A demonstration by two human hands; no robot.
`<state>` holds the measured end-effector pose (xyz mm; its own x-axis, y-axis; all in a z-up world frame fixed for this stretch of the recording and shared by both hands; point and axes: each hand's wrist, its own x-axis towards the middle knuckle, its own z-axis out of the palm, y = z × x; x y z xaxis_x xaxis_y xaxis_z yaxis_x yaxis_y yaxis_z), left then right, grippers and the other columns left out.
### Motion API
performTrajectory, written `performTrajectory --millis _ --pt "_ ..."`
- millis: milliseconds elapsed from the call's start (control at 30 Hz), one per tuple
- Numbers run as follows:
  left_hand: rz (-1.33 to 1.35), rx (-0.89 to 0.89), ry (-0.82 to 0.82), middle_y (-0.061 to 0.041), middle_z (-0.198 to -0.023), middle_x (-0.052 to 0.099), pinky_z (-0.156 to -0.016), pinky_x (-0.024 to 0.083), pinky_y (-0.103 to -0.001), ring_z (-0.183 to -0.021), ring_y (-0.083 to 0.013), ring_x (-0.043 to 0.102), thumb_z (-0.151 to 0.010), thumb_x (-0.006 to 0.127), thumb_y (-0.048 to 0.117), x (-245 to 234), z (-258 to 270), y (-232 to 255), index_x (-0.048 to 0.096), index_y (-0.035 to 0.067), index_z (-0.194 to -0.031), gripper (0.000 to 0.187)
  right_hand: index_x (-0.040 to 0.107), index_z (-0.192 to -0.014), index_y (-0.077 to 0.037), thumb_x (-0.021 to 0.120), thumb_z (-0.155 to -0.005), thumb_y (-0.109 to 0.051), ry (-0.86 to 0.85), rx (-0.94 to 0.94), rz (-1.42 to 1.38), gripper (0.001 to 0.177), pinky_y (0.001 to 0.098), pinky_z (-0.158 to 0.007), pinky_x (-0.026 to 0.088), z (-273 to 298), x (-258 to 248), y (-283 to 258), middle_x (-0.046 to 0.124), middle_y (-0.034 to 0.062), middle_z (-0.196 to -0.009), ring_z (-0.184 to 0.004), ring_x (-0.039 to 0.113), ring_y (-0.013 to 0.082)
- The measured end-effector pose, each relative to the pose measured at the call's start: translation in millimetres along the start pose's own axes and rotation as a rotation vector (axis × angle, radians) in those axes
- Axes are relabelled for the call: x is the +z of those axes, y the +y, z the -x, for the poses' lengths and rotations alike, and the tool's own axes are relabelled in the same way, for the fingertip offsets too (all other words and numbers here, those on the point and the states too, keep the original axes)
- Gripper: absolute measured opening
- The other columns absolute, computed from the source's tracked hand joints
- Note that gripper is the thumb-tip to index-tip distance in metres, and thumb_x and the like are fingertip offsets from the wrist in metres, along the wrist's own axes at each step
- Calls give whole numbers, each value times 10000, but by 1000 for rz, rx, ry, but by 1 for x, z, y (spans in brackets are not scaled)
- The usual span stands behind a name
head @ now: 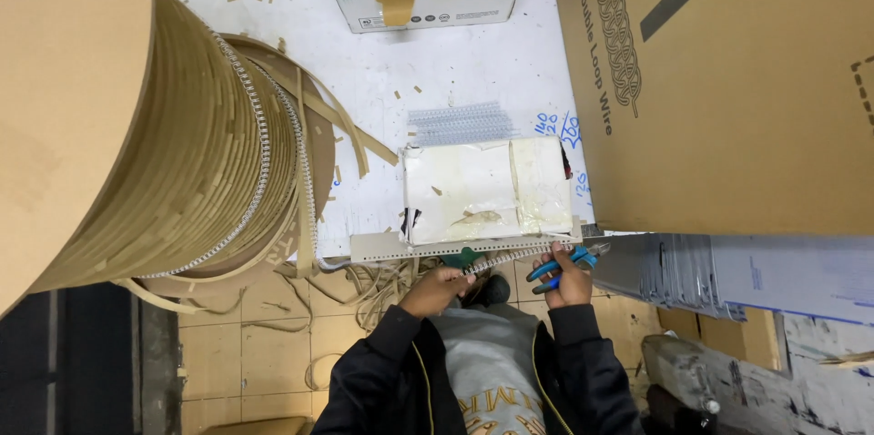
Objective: The person uses blue-handled pliers to cut a continuous length of double-loop wire from a large spool. They repeatedly pull wire from the spool, position it against a white guide, cut a segment, and place the cut piece onto a stack on the table.
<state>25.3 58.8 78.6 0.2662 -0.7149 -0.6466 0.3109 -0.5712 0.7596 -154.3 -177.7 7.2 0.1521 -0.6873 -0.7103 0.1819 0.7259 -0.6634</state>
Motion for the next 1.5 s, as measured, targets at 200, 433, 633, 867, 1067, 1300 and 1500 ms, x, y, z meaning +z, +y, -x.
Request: performTrajectory --millis 200,433,633,867,1067,1300,1500 --pt "49 45 91 -24 -584 474 -518 423 -320 -496 -127 463 -1090 688 431 -11 3 15 650 131 -811 411 715 -900 -139 886 -935 -98 29 -85 -64 179 510 -779 712 13 8 5 730 94 -780 -712 793 245" --pt "120 1 120 27 -584 442 -540 456 -272 -503 -87 421 -1127 633 420 -12 -31 -38 645 161 -835 390 706 -918 -124 870 -956 -94 51 -165 -60 170 492 -737 728 -5 12 10 720 109 -764 -680 785 256" --pt "155 10 217 19 -537 389 -501 416 -279 -463 -93 365 -1151 582 444 -1 -41 -34 563 174 -741 492 714 -874 -108 885 -946 -121 63 -113 -70 186 500 -698 729 -17 8 18 735 144 -762 -674 789 273" --pt "222 -40 311 0 -512 446 -433 424 -294 -420 -108 399 -1126 602 410 18 -66 -49 595 164 -715 479 705 -893 -98 909 -957 -250 84 -159 52 263 533 -622 697 -6 0 26 692 155 -715 -604 753 278" --pt "504 -91 322 -41 -620 581 -437 478 -251 -481 -101 507 -1091 579 253 38 -51 -18 723 4 -909 340 776 -1069 -103 833 -970 -364 -322 -181 1057 286 492 -849 608 12 -14 52 797 144 -895 -885 774 318" --pt "639 -77 248 -104 -764 666 -442 440 -231 -505 -95 494 -1099 580 240 38 -32 2 683 0 -1057 264 668 -1161 -9 705 -983 -93 -686 -328 1322 201 557 -891 596 10 9 79 771 236 -948 -989 753 421" --pt "767 -125 171 -101 -793 697 -455 453 -253 -535 -136 551 -1022 665 285 39 -52 -15 641 67 -1033 219 725 -976 -68 725 -919 -217 -655 -375 1374 159 499 -833 586 13 16 84 772 164 -852 -896 765 382"
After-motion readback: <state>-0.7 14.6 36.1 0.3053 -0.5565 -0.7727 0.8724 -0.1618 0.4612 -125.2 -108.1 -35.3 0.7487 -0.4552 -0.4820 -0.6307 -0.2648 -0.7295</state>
